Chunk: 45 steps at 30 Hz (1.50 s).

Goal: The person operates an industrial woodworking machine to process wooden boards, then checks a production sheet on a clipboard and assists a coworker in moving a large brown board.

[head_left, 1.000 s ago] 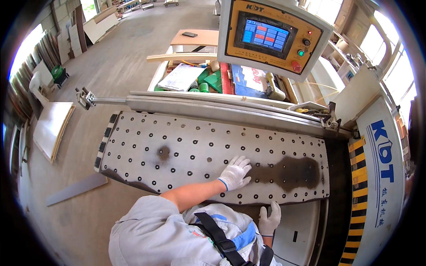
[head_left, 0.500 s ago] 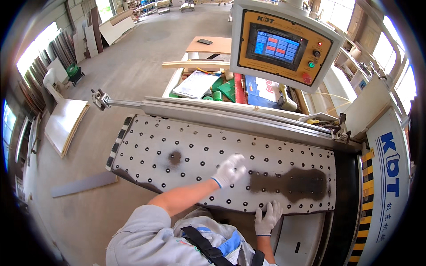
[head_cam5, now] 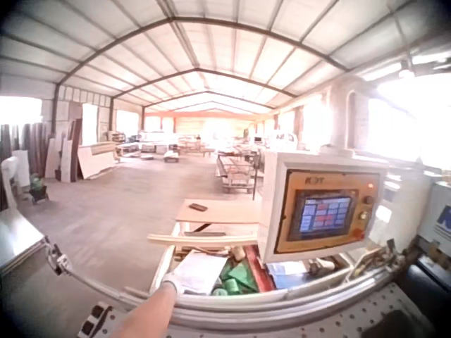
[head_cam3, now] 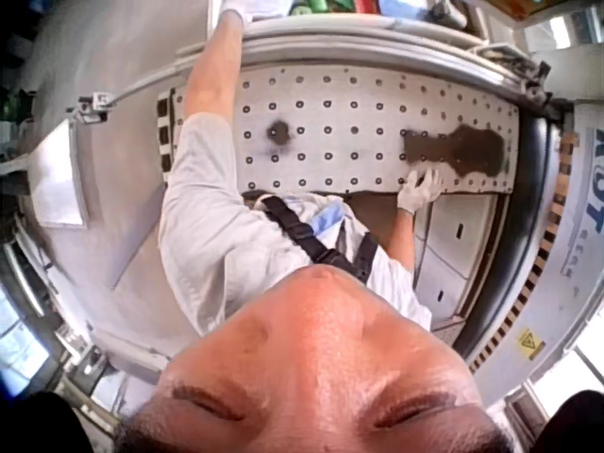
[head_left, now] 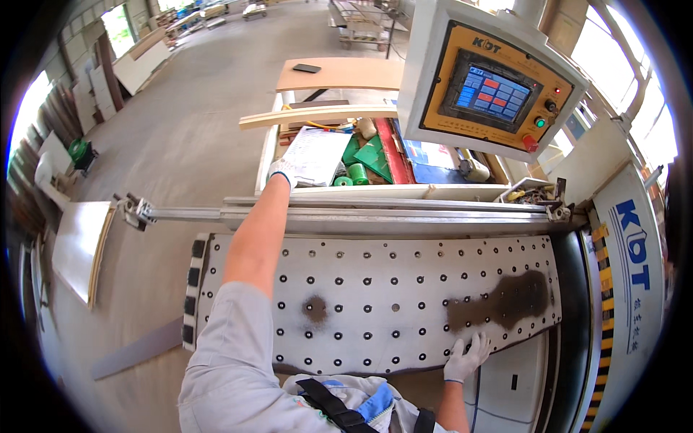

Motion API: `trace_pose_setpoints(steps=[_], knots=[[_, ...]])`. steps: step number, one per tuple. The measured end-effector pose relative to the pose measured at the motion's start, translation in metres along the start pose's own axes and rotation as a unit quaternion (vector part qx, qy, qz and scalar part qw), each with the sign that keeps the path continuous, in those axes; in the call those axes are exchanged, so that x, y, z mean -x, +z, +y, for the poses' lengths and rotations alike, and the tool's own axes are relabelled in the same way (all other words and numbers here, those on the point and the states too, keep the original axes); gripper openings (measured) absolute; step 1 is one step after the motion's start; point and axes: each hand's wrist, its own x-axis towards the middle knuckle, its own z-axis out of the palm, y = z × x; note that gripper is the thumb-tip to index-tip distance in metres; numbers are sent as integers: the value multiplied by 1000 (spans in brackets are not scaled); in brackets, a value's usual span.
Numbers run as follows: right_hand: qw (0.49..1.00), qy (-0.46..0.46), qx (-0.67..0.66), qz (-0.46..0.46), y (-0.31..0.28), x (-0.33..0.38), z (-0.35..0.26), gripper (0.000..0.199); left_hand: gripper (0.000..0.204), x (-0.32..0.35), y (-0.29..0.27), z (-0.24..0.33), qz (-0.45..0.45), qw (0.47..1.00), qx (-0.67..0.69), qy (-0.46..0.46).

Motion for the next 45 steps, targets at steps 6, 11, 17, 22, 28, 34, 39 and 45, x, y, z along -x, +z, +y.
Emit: trace_pose_setpoints(steps=[6, 11, 17, 22, 28, 34, 39, 45], knots=[[1000, 12, 18, 6, -10, 0, -14, 51, 32, -51, 11, 17, -194, 948, 236, -92], [1000, 16, 6, 18, -3, 1, -10, 54, 30, -62, 13, 33, -169, 793, 525, -258], [1000, 19, 1, 20, 3, -1, -9, 54, 27, -35, -15, 51, -10, 500, 792, -350], [999, 22, 38, 29, 3, 7, 8, 55, 31, 118, -33, 62, -24, 421, 865, -272], [998, 57, -25, 13, 9, -26, -24, 54, 35, 380, -21, 39, 20, 412, 882, -228], [958, -200, -203, -7, 40, -133, -215, 56, 47, 480, 12, 23, -151, 423, 839, -308], [859, -430, -278, -15, 121, -219, -388, 48, 54, 522, -11, 20, -245, 568, 718, -319], [847, -486, -158, -147, 237, -308, -528, 36, 40, 527, 1, 41, -80, 600, 696, -386]])
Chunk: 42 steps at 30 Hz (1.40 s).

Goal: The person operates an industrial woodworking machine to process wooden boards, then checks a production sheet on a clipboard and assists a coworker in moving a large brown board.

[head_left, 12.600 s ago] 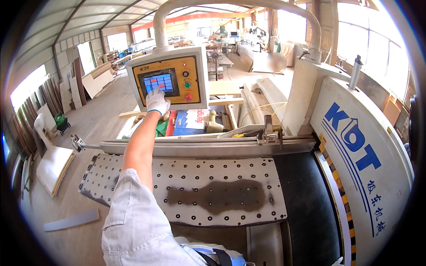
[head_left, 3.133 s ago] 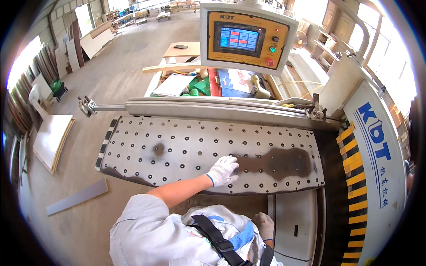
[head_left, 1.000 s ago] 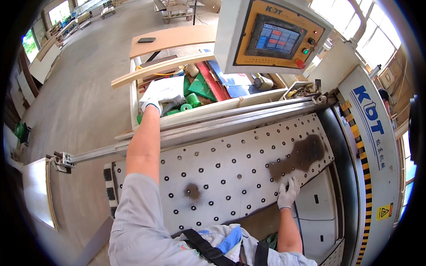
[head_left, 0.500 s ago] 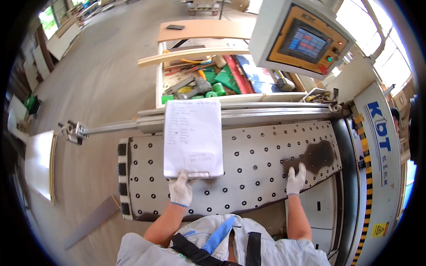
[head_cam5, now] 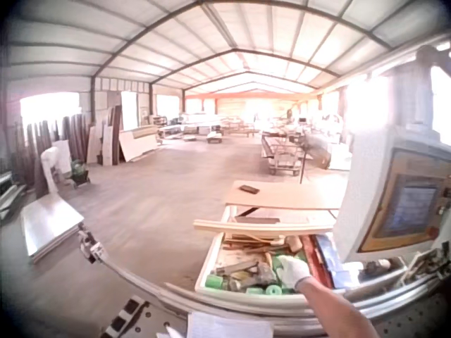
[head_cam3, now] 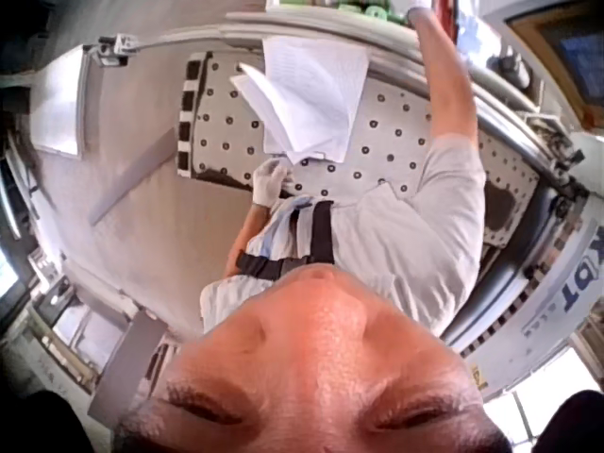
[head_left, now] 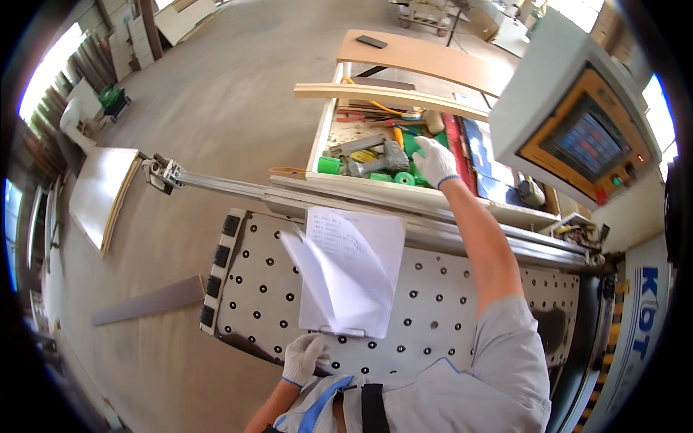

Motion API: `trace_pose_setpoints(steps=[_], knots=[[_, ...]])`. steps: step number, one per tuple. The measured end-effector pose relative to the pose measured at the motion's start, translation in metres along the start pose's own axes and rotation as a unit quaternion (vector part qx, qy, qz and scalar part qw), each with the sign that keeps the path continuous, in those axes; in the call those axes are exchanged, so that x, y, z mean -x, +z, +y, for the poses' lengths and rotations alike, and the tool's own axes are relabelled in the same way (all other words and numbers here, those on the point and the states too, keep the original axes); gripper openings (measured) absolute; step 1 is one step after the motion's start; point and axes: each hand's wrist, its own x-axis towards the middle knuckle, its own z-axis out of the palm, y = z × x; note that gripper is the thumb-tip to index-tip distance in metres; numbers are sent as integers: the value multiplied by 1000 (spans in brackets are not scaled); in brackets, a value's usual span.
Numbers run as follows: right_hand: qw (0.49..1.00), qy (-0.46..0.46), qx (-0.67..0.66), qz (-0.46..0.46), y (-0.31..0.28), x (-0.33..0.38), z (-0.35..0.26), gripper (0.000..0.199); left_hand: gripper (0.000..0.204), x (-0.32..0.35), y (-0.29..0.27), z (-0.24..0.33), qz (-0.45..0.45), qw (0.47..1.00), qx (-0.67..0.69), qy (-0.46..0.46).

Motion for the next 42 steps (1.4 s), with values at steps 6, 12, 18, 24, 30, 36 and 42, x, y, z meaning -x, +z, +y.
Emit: trace_pose_setpoints(steps=[6, 12, 18, 24, 30, 36, 42], knots=[[973, 80, 122, -181, 111, -112, 72, 37, 22, 11, 17, 29, 29, 994, -103, -27], [972, 96, 126, -176, 189, -130, 109, 30, 46, -12, 31, 34, -42, 936, 345, -55], [981, 31, 174, -82, 148, -122, 74, 23, 87, -88, 85, 158, -14, 672, -574, 468], [990, -82, -84, 80, -16, -52, -61, 29, 100, -131, 75, 127, 179, 851, -348, 351], [804, 241, -489, -238, -118, 185, -188, 26, 96, -129, 32, 106, 23, 944, -136, 298], [966, 158, -114, -171, -23, 308, -236, 24, 69, -98, -10, 89, 88, 839, -403, 354], [974, 220, -39, -30, -35, 304, -268, 22, 53, -66, -67, 44, 30, 716, -419, 558]])
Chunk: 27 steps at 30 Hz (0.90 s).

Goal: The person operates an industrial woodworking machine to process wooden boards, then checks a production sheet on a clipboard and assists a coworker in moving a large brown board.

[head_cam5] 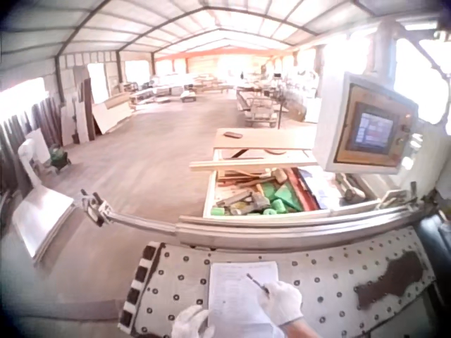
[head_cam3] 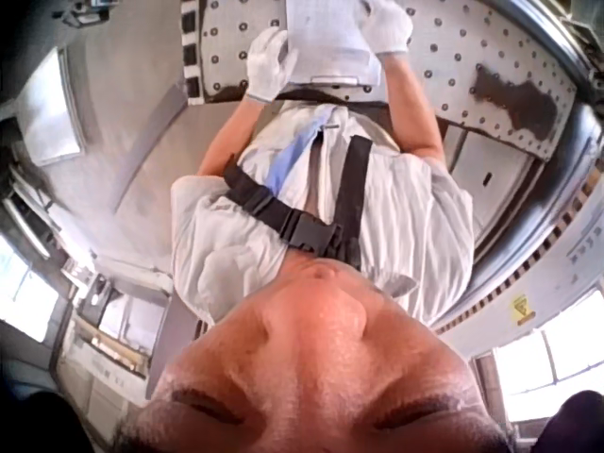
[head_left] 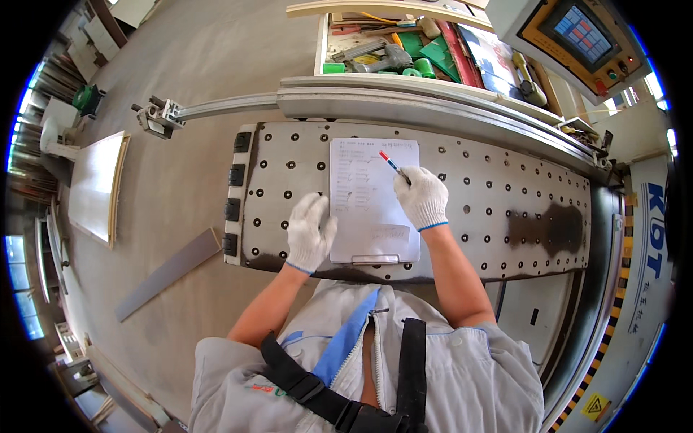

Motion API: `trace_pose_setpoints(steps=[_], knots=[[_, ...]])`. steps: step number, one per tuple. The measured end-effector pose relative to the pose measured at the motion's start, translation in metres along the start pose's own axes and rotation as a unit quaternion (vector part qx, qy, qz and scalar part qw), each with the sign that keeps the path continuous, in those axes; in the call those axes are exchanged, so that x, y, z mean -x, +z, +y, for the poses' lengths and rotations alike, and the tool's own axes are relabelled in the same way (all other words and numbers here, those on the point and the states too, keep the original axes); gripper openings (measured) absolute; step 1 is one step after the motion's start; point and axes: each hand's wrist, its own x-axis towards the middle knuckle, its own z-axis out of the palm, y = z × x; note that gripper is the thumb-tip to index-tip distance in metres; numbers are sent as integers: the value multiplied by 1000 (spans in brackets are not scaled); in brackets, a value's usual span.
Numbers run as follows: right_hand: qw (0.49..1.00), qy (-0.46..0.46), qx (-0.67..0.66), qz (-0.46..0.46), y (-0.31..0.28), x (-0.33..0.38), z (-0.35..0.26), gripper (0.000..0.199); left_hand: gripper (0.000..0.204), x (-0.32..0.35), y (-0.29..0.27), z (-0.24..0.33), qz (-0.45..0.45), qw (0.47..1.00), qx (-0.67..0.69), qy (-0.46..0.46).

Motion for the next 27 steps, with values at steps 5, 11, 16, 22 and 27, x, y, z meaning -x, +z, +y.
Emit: trace_pose_setpoints(steps=[5, 11, 16, 22, 27], knots=[[982, -5, 183, -54, 17, 25, 12, 38, 56, 52, -18, -3, -73, 993, -13, 88], [991, 32, 125, 21, 1, 57, 10, 46, 54, 57, -19, -9, -54, 995, 10, 87], [992, 95, 34, 74, -26, 95, 63, 50, 54, 54, -20, -5, -63, 994, 7, 85], [975, 179, 23, 130, -60, 160, 146, 48, 54, 56, -17, -6, -39, 995, 1, 87], [966, 132, 113, 193, -69, 198, 200, 43, 50, 57, -8, -5, 20, 995, -27, 90]])
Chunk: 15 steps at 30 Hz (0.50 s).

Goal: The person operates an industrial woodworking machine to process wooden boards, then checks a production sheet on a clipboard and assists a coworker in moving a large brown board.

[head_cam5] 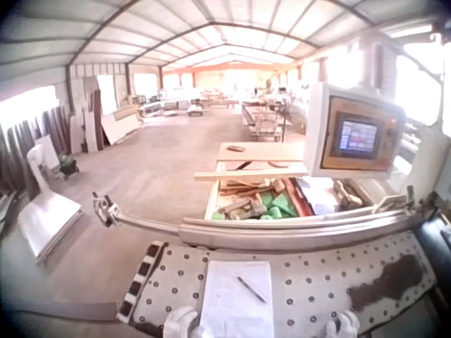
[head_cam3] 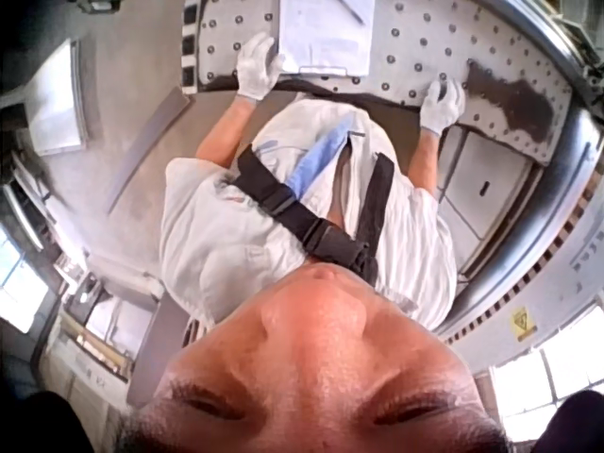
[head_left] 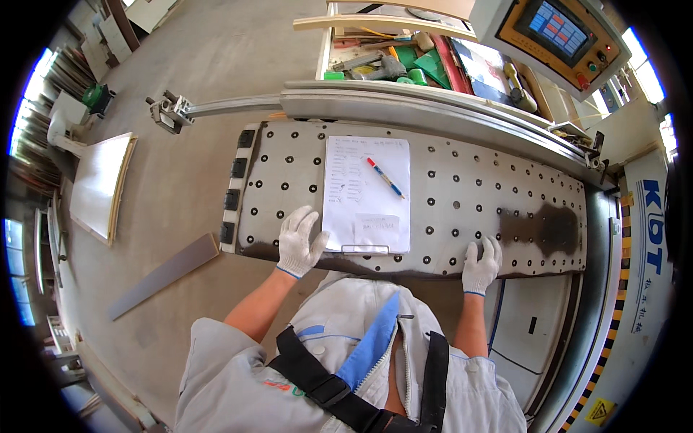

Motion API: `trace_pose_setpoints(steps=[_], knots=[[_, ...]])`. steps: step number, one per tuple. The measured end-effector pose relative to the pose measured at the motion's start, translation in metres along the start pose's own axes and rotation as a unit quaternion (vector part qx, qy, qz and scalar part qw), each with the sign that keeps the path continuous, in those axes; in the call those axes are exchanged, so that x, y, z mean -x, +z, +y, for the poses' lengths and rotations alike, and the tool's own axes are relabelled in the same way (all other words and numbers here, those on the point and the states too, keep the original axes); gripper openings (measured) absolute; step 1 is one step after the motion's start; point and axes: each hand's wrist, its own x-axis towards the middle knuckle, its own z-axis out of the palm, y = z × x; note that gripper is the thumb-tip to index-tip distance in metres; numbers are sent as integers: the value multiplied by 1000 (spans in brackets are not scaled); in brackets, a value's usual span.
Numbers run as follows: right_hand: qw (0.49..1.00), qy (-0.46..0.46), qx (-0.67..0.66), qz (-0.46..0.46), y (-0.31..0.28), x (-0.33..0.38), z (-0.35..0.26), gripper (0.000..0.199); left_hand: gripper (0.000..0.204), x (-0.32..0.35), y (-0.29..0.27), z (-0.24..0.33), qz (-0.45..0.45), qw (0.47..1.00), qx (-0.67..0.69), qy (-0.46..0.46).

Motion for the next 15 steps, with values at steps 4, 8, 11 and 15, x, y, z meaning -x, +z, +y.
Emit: trace_pose_setpoints(steps=[4, 8, 11, 15], knots=[[1000, -20, 2, 15, -2, 0, 0, 39, 48, 8, 3, -2, 12, 999, -31, -23], [999, -50, 0, 9, -6, 4, 3, 36, 46, 21, 2, 12, 21, 999, -48, -5], [996, -86, -18, 12, -4, -3, 4, 35, 46, 13, 6, 21, 24, 996, -80, -3], [996, -91, -17, -11, -4, 0, 7, 36, 46, 18, 7, 17, 31, 996, -84, -2]])
